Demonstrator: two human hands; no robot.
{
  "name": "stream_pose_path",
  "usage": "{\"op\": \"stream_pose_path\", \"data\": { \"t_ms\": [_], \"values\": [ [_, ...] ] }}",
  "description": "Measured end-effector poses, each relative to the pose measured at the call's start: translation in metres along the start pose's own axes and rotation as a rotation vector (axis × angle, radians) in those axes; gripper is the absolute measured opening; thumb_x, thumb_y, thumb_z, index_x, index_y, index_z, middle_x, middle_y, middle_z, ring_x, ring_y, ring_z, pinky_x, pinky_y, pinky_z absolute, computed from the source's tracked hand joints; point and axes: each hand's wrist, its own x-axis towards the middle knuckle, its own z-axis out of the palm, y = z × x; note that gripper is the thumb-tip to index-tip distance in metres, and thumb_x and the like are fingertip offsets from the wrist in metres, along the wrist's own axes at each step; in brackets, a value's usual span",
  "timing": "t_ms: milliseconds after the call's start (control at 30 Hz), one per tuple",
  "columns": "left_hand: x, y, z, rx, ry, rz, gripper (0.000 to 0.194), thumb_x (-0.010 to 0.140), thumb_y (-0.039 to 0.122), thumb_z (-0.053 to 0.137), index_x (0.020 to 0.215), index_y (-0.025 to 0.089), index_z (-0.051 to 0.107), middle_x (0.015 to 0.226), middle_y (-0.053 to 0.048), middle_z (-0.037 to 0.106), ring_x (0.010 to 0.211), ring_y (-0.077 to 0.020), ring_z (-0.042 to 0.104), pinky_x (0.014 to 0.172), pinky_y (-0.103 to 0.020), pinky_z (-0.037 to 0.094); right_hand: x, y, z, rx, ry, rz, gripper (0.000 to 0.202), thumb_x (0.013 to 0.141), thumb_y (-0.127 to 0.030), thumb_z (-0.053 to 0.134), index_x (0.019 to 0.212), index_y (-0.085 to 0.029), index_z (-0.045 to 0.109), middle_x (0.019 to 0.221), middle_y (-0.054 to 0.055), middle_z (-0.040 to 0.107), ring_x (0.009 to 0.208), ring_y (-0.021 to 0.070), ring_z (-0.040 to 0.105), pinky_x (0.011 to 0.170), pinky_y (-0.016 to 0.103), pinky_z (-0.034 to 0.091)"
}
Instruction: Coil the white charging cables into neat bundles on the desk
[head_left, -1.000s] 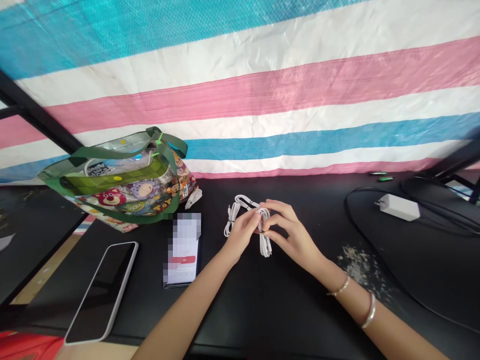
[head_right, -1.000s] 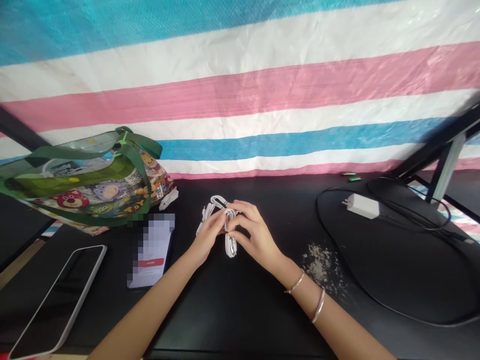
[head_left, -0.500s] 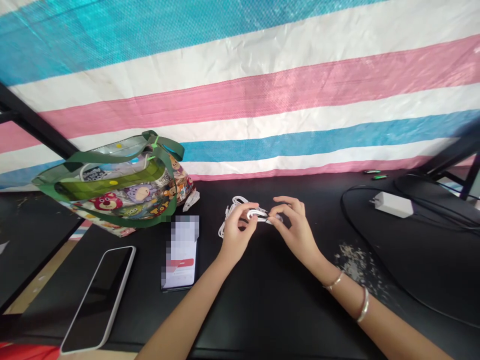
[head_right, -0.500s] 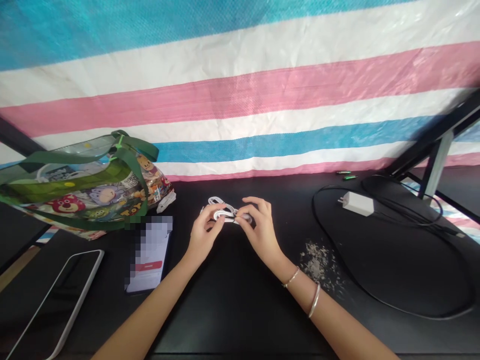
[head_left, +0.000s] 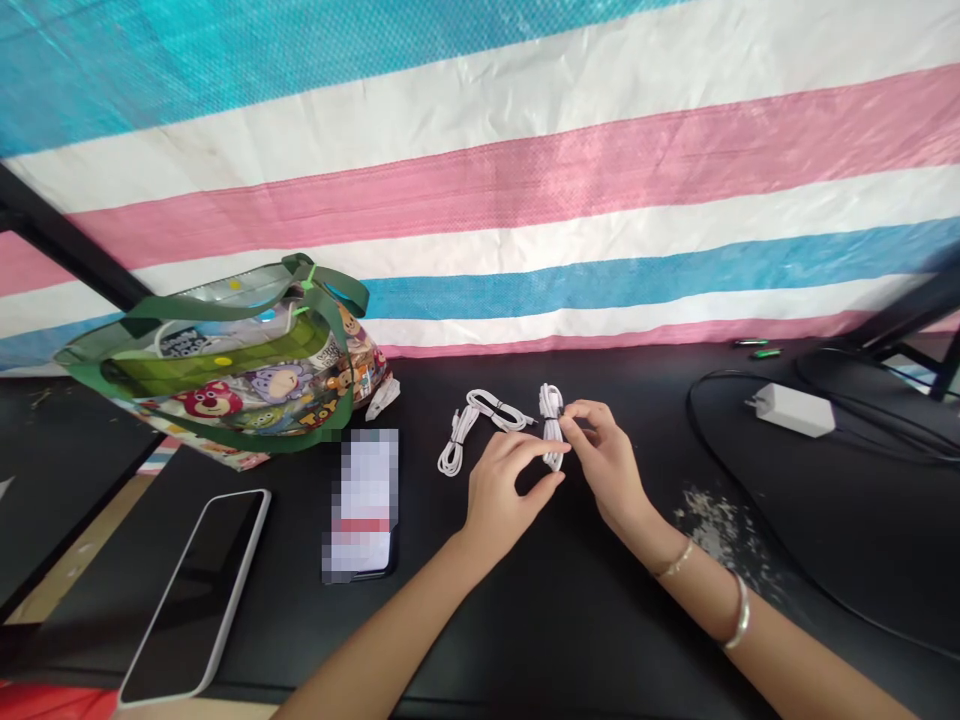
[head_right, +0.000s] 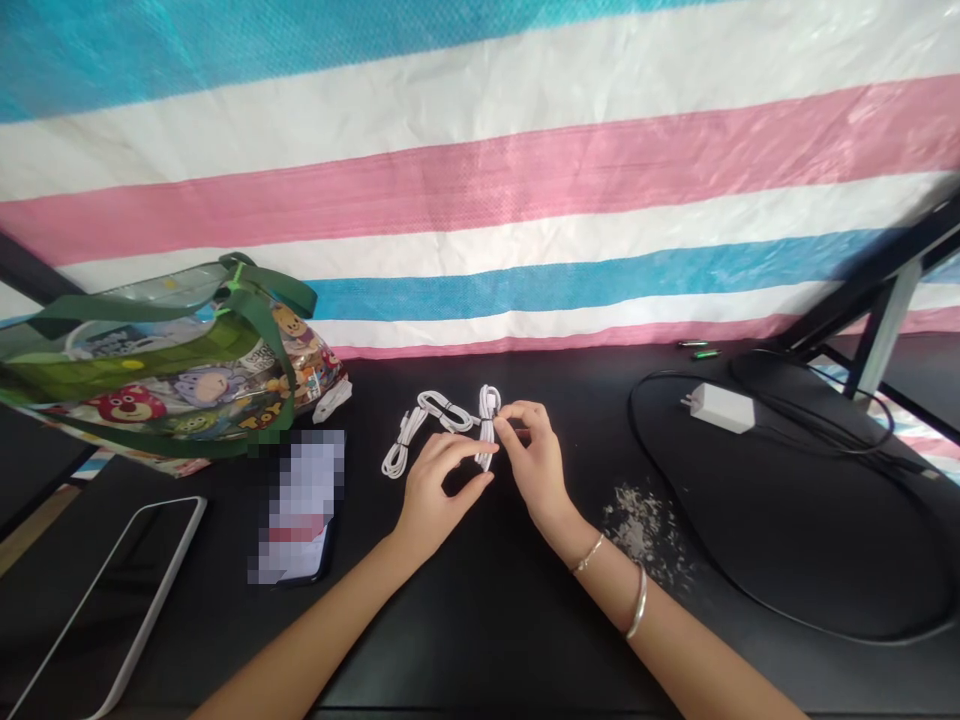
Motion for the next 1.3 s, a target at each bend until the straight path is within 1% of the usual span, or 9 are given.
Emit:
{"op": "stream_pose_path", "data": {
  "t_ms": [133, 233, 333, 433, 533, 733, 933, 1100, 1300],
  "values": [
    [0.000, 0.002, -0.002, -0.192, -0.041, -0.022, 0.015, 0.085, 0.019, 0.053, 0.096, 0.022, 0.061, 0.087, -0.002, 0.068, 0.083, -0.0165, 0.061, 0.080, -0.031, 0.049, -0.005, -0.006, 0.001, 0.036, -0.049, -0.086, 0.020, 0.078, -0.041, 0.060, 0.076, -0.022, 0.058, 0.074, 0.000, 0.058, 0.066, 0.0151, 0.055, 0.062, 0.029, 0.046],
    [-0.001, 0.002, -0.002, -0.422, -0.048, -0.185, 0.013, 0.086, 0.025, 0.050, 0.098, 0.020, 0.050, 0.079, -0.001, 0.066, 0.076, -0.0148, 0.063, 0.078, -0.030, 0.049, -0.008, -0.011, 0.001, 0.002, -0.090, -0.220, 0.015, 0.082, -0.037, 0.058, 0.078, -0.022, 0.057, 0.077, 0.001, 0.059, 0.069, 0.0155, 0.056, 0.064, 0.029, 0.046],
    [0.000, -0.002, -0.002, -0.586, -0.046, -0.329, 0.022, 0.087, 0.036, 0.049, 0.101, 0.020, 0.043, 0.067, 0.002, 0.061, 0.068, -0.0148, 0.062, 0.071, -0.029, 0.050, -0.008, -0.015, 0.000, -0.050, -0.147, -0.344, 0.014, 0.085, -0.035, 0.057, 0.077, -0.023, 0.056, 0.075, 0.001, 0.059, 0.073, 0.0169, 0.056, 0.068, 0.030, 0.046],
    [0.004, -0.006, -0.002, -0.620, -0.049, -0.402, 0.032, 0.085, 0.043, 0.050, 0.105, 0.018, 0.047, 0.066, 0.002, 0.061, 0.064, -0.0151, 0.061, 0.065, -0.028, 0.050, -0.007, -0.020, -0.001, -0.081, -0.231, -0.439, 0.016, 0.087, -0.036, 0.056, 0.076, -0.023, 0.056, 0.074, 0.001, 0.060, 0.074, 0.0181, 0.057, 0.069, 0.031, 0.046],
    [0.007, -0.007, -0.004, -0.603, -0.074, -0.427, 0.032, 0.084, 0.042, 0.051, 0.101, 0.016, 0.056, 0.078, -0.003, 0.065, 0.067, -0.0146, 0.061, 0.062, -0.026, 0.049, -0.006, -0.023, -0.001, -0.104, -0.306, -0.483, 0.019, 0.087, -0.038, 0.056, 0.075, -0.023, 0.056, 0.075, 0.002, 0.061, 0.075, 0.0190, 0.057, 0.069, 0.032, 0.045],
    [0.007, -0.002, -0.006, -0.407, 0.049, -0.314, 0.021, 0.080, 0.027, 0.054, 0.097, 0.018, 0.063, 0.094, -0.004, 0.069, 0.073, -0.0132, 0.061, 0.058, -0.021, 0.047, -0.005, -0.015, 0.001, -0.151, -0.244, -0.381, 0.027, 0.086, -0.046, 0.053, 0.073, -0.024, 0.057, 0.076, 0.003, 0.060, 0.076, 0.0203, 0.055, 0.072, 0.036, 0.044],
    [0.003, -0.003, -0.005, -0.199, 0.140, -0.146, 0.017, 0.080, 0.022, 0.056, 0.096, 0.020, 0.064, 0.095, -0.005, 0.071, 0.080, -0.0151, 0.062, 0.065, -0.024, 0.049, -0.006, -0.004, 0.005, -0.042, -0.209, -0.103, 0.031, 0.079, -0.054, 0.057, 0.072, -0.024, 0.059, 0.090, 0.005, 0.057, 0.090, 0.0234, 0.054, 0.083, 0.041, 0.043],
    [0.001, -0.002, -0.004, -0.121, 0.096, -0.096, 0.024, 0.079, 0.015, 0.057, 0.100, 0.023, 0.063, 0.094, -0.003, 0.071, 0.082, -0.0157, 0.061, 0.069, -0.026, 0.051, -0.006, -0.003, 0.003, 0.058, -0.230, 0.022, 0.033, 0.076, -0.057, 0.059, 0.075, -0.024, 0.060, 0.099, 0.006, 0.054, 0.095, 0.0231, 0.054, 0.084, 0.038, 0.044],
    [0.001, -0.001, -0.006, -0.074, -0.001, -0.033, 0.029, 0.073, 0.016, 0.064, 0.101, 0.023, 0.062, 0.093, -0.002, 0.070, 0.084, -0.0180, 0.059, 0.077, -0.032, 0.050, -0.005, -0.003, 0.001, 0.014, -0.232, -0.047, 0.032, 0.077, -0.056, 0.058, 0.075, -0.024, 0.059, 0.095, 0.005, 0.054, 0.090, 0.0224, 0.053, 0.079, 0.039, 0.045]
  ]
}}
